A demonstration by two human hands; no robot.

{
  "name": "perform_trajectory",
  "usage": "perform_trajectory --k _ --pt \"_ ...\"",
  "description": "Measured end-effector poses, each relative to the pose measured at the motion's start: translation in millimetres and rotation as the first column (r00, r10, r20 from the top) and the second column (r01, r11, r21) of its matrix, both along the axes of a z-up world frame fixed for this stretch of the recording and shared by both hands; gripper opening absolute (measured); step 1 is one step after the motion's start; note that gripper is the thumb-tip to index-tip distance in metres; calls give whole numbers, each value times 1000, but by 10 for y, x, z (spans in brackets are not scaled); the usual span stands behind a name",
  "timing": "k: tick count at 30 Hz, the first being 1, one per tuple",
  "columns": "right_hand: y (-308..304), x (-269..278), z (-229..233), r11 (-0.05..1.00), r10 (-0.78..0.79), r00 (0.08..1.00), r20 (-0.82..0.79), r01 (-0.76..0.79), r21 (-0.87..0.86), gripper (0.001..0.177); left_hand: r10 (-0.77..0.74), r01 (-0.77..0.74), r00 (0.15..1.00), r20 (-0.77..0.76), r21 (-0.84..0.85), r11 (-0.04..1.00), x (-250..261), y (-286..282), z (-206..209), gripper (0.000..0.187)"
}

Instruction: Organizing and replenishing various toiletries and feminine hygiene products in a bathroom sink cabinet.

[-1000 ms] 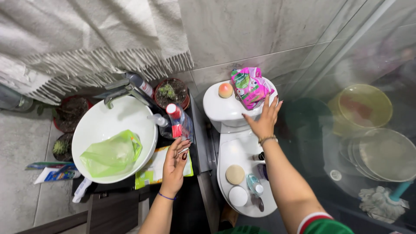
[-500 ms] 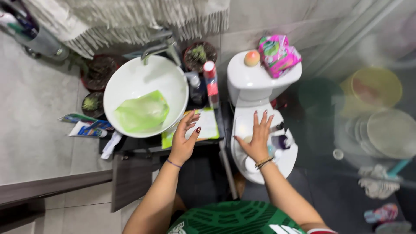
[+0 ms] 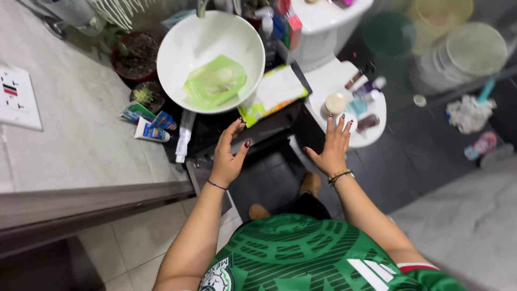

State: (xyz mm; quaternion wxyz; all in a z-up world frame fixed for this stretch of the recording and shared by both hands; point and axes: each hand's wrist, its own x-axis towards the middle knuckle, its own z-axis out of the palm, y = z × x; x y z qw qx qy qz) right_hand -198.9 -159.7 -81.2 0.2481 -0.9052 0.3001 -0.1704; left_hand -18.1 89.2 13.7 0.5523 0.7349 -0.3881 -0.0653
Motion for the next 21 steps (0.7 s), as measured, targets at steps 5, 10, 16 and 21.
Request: perform_trajectory --k 5,10,16,21 --pt "374 -349 6 999 -14 998 -60 11 -48 125 -60 60 998 -12 -5 998 -124 129 -60 57" --pt "564 -381 -207 999 42 982 -186 -46 -16 124 -65 63 997 51 28 998 -203 97 -214 56" --pt "637 -219 -661 979 203 900 -385 -197 56 107 6 -63 970 244 229 971 -295 -2 -609 64" --pt "442 215 -1134 968 248 876 -415 -203 150 106 -151 -42 917 370 465 884 81 -264 -904 74"
